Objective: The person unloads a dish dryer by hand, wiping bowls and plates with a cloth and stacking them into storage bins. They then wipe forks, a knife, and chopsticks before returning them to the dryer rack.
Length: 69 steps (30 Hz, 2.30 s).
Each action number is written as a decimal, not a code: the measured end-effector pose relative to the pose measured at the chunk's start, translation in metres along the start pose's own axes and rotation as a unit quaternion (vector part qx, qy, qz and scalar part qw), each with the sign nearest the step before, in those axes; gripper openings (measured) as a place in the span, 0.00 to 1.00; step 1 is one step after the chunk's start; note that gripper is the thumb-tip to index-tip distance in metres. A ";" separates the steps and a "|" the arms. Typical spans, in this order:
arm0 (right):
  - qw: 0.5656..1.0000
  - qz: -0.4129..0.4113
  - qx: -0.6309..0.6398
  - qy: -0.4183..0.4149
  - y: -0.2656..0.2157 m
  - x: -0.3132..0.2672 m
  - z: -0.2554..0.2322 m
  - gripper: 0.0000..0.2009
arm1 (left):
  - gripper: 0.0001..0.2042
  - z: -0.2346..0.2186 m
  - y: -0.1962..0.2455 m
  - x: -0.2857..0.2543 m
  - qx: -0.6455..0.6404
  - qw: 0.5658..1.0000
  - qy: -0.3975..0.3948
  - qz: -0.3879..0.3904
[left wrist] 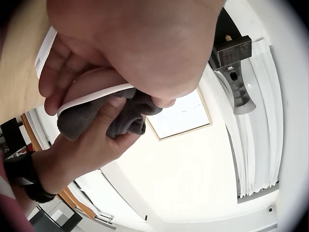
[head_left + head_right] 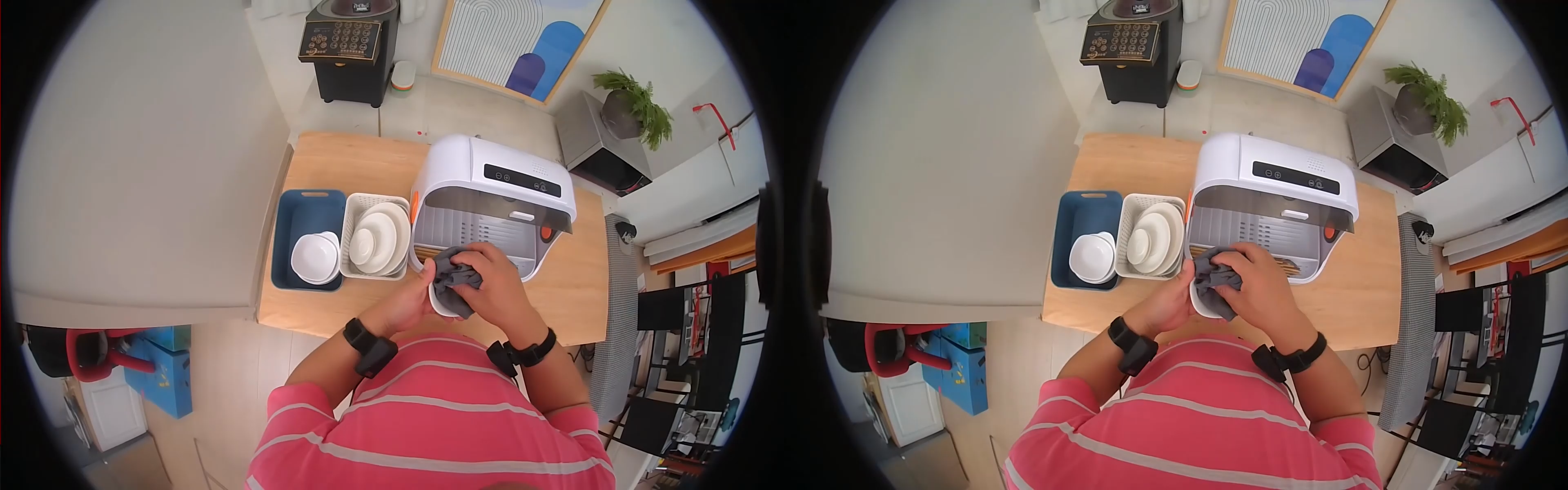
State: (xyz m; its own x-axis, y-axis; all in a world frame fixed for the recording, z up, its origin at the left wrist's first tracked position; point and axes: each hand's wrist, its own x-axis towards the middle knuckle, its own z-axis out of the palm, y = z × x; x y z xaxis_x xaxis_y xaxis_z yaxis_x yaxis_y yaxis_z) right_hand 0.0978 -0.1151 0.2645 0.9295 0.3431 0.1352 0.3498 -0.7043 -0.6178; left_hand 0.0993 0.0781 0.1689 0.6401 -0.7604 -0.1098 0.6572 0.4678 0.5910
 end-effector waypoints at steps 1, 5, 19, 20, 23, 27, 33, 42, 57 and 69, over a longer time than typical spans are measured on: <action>1.000 0.017 0.006 0.024 -0.001 -0.001 0.001 0.23 | 0.36 0.001 0.000 0.000 -0.001 1.000 0.000 0.001; 0.995 0.064 0.043 0.070 -0.001 -0.001 0.010 0.23 | 0.41 0.010 0.006 -0.003 0.068 0.995 0.036 0.062; 0.991 -0.085 0.024 -0.097 -0.001 -0.006 -0.023 0.27 | 0.45 -0.009 -0.001 -0.011 -0.027 0.998 -0.026 -0.043; 0.991 -0.085 0.025 -0.097 -0.001 -0.006 -0.021 0.27 | 0.47 -0.011 0.002 -0.010 0.016 0.999 -0.031 -0.036; 0.996 -0.071 0.027 -0.047 0.002 -0.009 -0.013 0.27 | 0.49 -0.009 0.003 -0.007 0.070 0.997 -0.028 0.004; 0.999 0.023 -0.027 0.008 0.001 -0.015 -0.001 0.23 | 0.50 0.000 0.006 -0.004 0.093 0.992 0.039 0.074; 0.972 0.208 0.015 -0.106 -0.004 -0.010 -0.013 0.18 | 0.51 0.001 -0.009 0.011 0.137 0.981 0.078 0.117; 0.917 0.256 0.067 -0.299 0.094 -0.078 -0.007 0.17 | 0.47 -0.029 -0.040 0.050 0.237 0.966 0.101 0.011; 0.842 0.510 0.145 0.101 0.226 -0.240 0.057 0.26 | 0.27 -0.011 -0.004 0.257 0.776 0.601 0.162 0.101; 0.847 0.501 0.173 0.040 0.236 -0.238 0.040 0.25 | 0.23 -0.027 -0.023 0.295 0.826 0.527 0.193 0.045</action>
State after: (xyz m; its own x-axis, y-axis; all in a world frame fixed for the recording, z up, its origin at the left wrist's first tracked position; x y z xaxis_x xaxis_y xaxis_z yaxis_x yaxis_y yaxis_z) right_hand -0.0459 -0.3385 0.0559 0.7492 -0.3721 -0.5479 -0.6618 -0.3873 -0.6419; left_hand 0.2841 -0.1448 0.1014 0.8824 -0.4703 0.0117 -0.4221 -0.7805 0.4612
